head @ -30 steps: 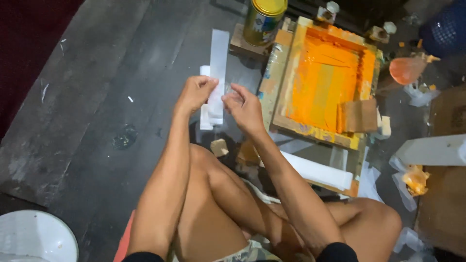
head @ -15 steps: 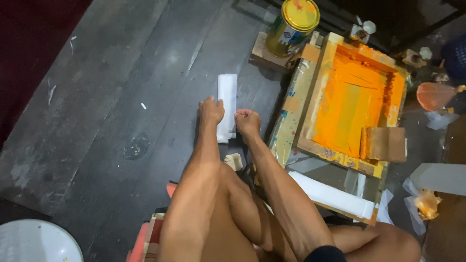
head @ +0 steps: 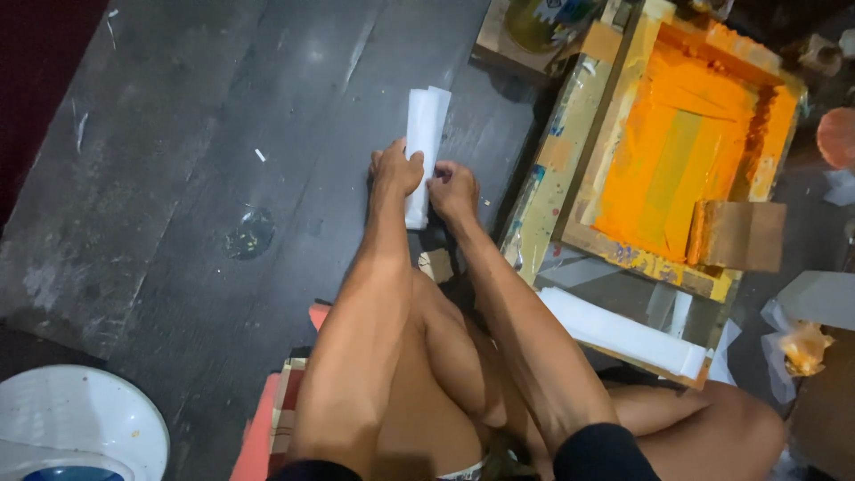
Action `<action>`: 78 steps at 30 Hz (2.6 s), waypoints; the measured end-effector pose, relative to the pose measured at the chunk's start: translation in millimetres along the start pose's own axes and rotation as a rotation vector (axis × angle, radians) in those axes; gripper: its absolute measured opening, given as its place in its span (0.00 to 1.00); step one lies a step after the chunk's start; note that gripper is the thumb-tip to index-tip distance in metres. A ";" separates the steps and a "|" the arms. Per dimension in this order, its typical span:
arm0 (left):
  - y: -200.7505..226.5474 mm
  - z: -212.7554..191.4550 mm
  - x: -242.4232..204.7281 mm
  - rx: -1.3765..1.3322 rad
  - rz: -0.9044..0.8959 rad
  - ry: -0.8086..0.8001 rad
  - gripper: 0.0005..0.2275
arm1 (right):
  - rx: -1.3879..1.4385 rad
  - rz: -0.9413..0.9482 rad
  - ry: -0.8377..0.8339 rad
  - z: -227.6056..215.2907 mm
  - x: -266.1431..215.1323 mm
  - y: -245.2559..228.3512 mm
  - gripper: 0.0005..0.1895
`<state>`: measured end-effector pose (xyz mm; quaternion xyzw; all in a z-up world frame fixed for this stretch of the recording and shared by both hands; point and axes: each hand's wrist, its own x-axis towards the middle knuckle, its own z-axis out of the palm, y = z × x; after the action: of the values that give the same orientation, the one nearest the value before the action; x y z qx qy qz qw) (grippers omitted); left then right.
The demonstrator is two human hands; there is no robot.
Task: The person sits cross-legged on the floor and uses a squeegee to spread orange ink across a screen printing frame. They repeatedly place white rectangular foam pieces under the frame, pull the ink through the mesh, and then remove the printed pieces to place them on the floor.
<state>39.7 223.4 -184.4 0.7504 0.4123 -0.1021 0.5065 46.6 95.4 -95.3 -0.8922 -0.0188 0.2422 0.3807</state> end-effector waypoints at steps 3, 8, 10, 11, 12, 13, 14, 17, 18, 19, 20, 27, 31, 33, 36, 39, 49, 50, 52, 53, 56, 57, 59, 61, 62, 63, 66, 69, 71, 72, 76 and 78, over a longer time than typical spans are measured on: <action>7.2 -14.7 -26.7 0.018 -0.029 -0.018 0.29 | 0.037 -0.026 -0.027 -2.6 -14.7 -10.7 0.23; 6.2 -20.2 -35.6 -0.015 -0.024 -0.058 0.31 | -0.057 -0.125 -0.032 5.2 -4.4 6.5 0.21; 3.6 -17.5 -32.3 -0.045 -0.018 -0.067 0.31 | -0.055 -0.152 -0.018 12.1 5.6 19.8 0.21; 4.4 -18.2 -32.2 -0.046 -0.014 -0.065 0.31 | -0.047 -0.147 -0.010 15.8 12.3 26.7 0.22; 5.3 -18.7 -32.4 -0.046 -0.009 -0.063 0.31 | -0.038 -0.142 -0.003 19.2 19.0 33.7 0.23; 5.4 -20.9 -29.8 -0.044 -0.008 -0.064 0.31 | -0.036 -0.140 -0.002 18.9 17.9 31.3 0.23; 5.7 -22.4 -27.5 0.027 -0.026 -0.020 0.29 | -0.040 -0.137 0.023 18.1 16.7 29.4 0.21; 13.6 -25.6 -22.9 0.136 0.050 0.049 0.27 | 0.005 -0.259 0.124 -2.0 -3.8 13.6 0.18; 17.7 -24.0 -22.4 0.166 0.137 0.084 0.26 | 0.049 -0.392 0.191 -12.8 -13.8 8.4 0.17; 30.4 -27.5 -42.5 0.178 0.148 0.058 0.26 | 0.050 -0.368 0.211 -28.7 -31.5 2.4 0.17; 43.4 -30.0 -62.5 0.131 0.287 0.109 0.22 | 0.095 -0.402 0.215 -45.2 -49.0 -2.8 0.17; 134.3 5.4 -191.1 -0.028 1.067 -0.009 0.06 | 0.328 -0.489 0.334 -171.8 -160.7 43.9 0.12; 166.6 58.9 -246.6 -0.055 1.345 -0.102 0.06 | 0.448 -0.482 0.373 -217.4 -200.6 89.4 0.14; 174.0 84.3 -270.4 0.002 1.244 -0.273 0.06 | 0.403 -0.376 0.437 -234.7 -217.1 102.4 0.12; 169.7 123.7 -284.0 0.152 1.174 -0.398 0.06 | 0.295 -0.452 0.490 -253.4 -230.3 129.9 0.09; 173.1 134.1 -312.0 0.264 1.186 -0.443 0.09 | 0.160 -0.497 0.502 -273.6 -241.1 146.8 0.10; 141.4 151.0 -307.5 0.681 0.993 -0.441 0.12 | -0.401 -0.530 0.574 -284.9 -227.2 210.8 0.14; 141.5 152.1 -307.8 0.672 0.988 -0.438 0.08 | -0.394 -0.504 0.531 -284.6 -227.1 210.3 0.14; 141.7 152.0 -310.1 0.661 0.981 -0.434 0.06 | -0.388 -0.481 0.486 -285.4 -229.4 206.8 0.14; 142.4 151.3 -312.1 0.666 0.994 -0.417 0.05 | -0.369 -0.500 0.475 -287.0 -231.4 204.0 0.14; 140.7 152.1 -311.6 0.668 1.023 -0.388 0.05 | -0.344 -0.530 0.478 -287.6 -231.4 203.1 0.13; 139.1 152.7 -310.5 0.667 1.037 -0.377 0.05 | -0.337 -0.538 0.491 -286.8 -230.6 204.0 0.11; 145.3 147.5 -317.9 0.648 1.024 -0.390 0.04 | -0.341 -0.517 0.491 -286.1 -228.9 203.4 0.10; 142.6 150.1 -314.1 0.629 1.008 -0.402 0.04 | -0.344 -0.496 0.488 -285.9 -227.4 203.6 0.09; 137.2 155.2 -306.8 0.673 1.024 -0.380 0.04 | -0.348 -0.492 0.487 -286.0 -226.8 204.0 0.08; 132.4 160.2 -299.2 0.718 1.040 -0.357 0.04 | -0.351 -0.488 0.488 -286.4 -225.8 204.2 0.07; 139.5 156.8 -312.8 0.763 1.087 -0.266 0.10 | -0.389 -0.497 0.544 -289.9 -228.2 199.0 0.07; 164.0 133.5 -333.3 0.646 1.121 -0.325 0.06 | -0.398 -0.498 0.502 -309.8 -236.0 186.3 0.07; 178.9 114.5 -342.0 0.571 1.074 -0.341 0.05 | -0.334 -0.489 0.462 -328.1 -228.8 188.7 0.04; 187.0 104.5 -346.7 0.499 1.025 -0.361 0.05 | -0.269 -0.476 0.421 -338.0 -225.1 189.0 0.06; 189.9 84.9 -332.8 0.418 1.001 -0.287 0.08 | 0.011 -0.354 0.272 -376.6 -236.9 177.7 0.10; 182.4 81.8 -317.0 0.377 0.961 -0.201 0.08 | 0.102 -0.225 0.253 -393.7 -244.7 173.9 0.13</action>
<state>-9.6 -35.9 81.8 0.9194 -0.0546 -0.0021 0.3896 -19.7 -345.2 120.6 -0.8874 -0.0581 0.0843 0.4495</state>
